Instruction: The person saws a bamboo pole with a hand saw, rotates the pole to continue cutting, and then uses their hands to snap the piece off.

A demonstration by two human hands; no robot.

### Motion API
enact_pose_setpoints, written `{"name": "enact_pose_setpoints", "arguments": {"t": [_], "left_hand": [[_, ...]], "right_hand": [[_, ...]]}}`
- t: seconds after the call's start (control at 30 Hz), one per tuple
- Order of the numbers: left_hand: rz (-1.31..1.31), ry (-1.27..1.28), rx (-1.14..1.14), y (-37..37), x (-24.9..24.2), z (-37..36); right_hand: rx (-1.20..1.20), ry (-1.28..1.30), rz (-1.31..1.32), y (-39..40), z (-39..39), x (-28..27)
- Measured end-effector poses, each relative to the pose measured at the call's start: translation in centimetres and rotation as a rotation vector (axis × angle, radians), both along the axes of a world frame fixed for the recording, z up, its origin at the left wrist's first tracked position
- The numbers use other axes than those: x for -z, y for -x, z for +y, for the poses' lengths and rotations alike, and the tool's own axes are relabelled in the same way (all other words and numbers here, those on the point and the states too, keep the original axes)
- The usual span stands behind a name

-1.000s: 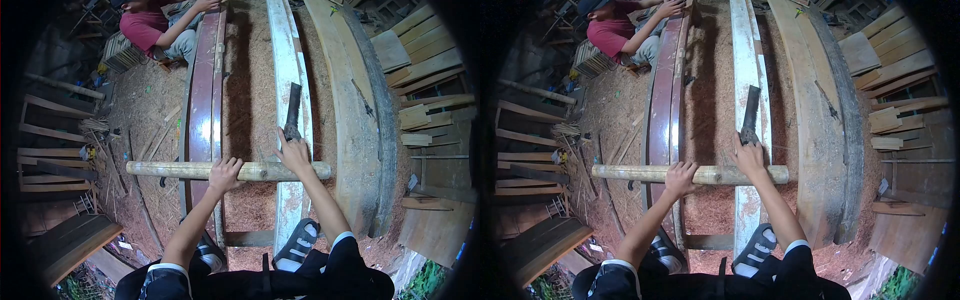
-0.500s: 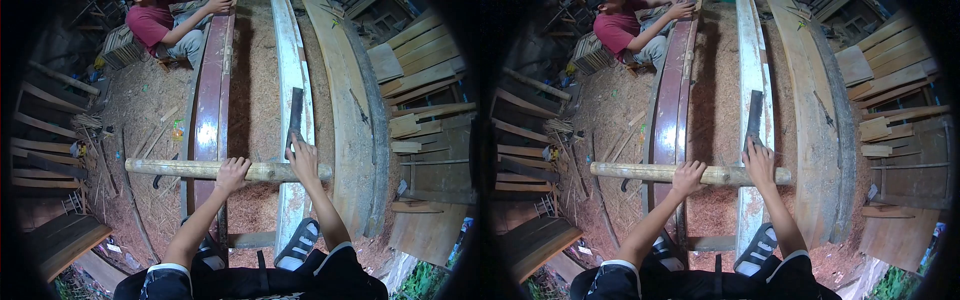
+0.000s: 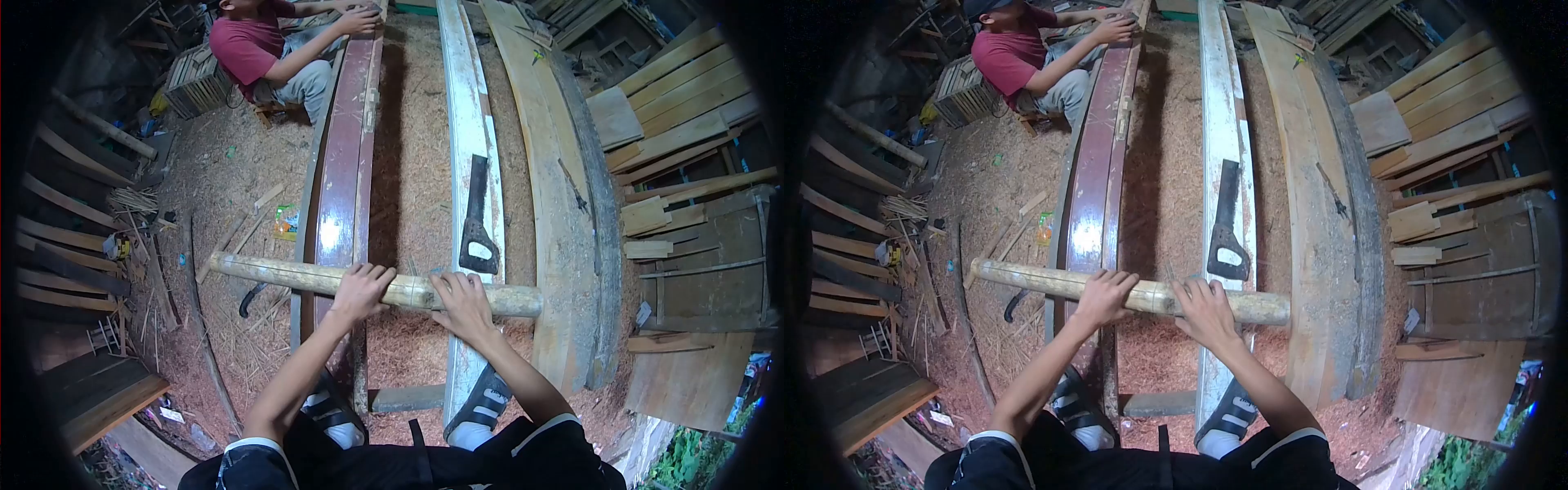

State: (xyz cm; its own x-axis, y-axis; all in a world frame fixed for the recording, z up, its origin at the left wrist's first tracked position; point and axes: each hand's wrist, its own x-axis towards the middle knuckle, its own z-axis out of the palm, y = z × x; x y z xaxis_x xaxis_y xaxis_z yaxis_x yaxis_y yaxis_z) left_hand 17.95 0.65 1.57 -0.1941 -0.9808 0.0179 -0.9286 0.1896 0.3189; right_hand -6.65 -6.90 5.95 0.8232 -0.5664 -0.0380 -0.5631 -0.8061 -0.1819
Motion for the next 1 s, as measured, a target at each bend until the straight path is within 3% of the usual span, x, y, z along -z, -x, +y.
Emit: {"name": "enact_pose_setpoints", "arguments": {"t": [0.1,0.2,0.27,0.57,0.7,0.77,0.9,1.0], "left_hand": [[0.024,-0.020,-0.014,0.1,-0.6,0.3],[0.013,0.052,-0.030,1.2,1.1,0.4],[-0.088,-0.027,-0.062,2.4,2.5,0.2],[-0.084,-0.050,-0.054,2.2,2.3,0.0],[-0.064,-0.090,0.049,0.9,2.1,0.4],[-0.032,0.012,0.062,0.6,1.1,0.9],[-0.065,0.061,-0.012,2.5,1.8,1.0],[-0.079,-0.061,-0.055,3.2,2.4,0.6]], "right_hand": [[0.024,0.016,0.026,-0.5,0.5,-0.9],[0.043,0.071,-0.038,0.5,0.8,2.6],[0.105,-0.059,-0.050,1.3,0.8,5.0],[0.093,-0.078,-0.099,1.6,0.8,5.4],[0.080,-0.163,-0.015,1.1,1.2,2.3],[0.048,-0.063,0.020,0.5,1.5,0.1],[0.096,0.010,0.002,0.8,1.9,3.0],[0.110,-0.054,0.052,0.9,1.7,4.7]]}}
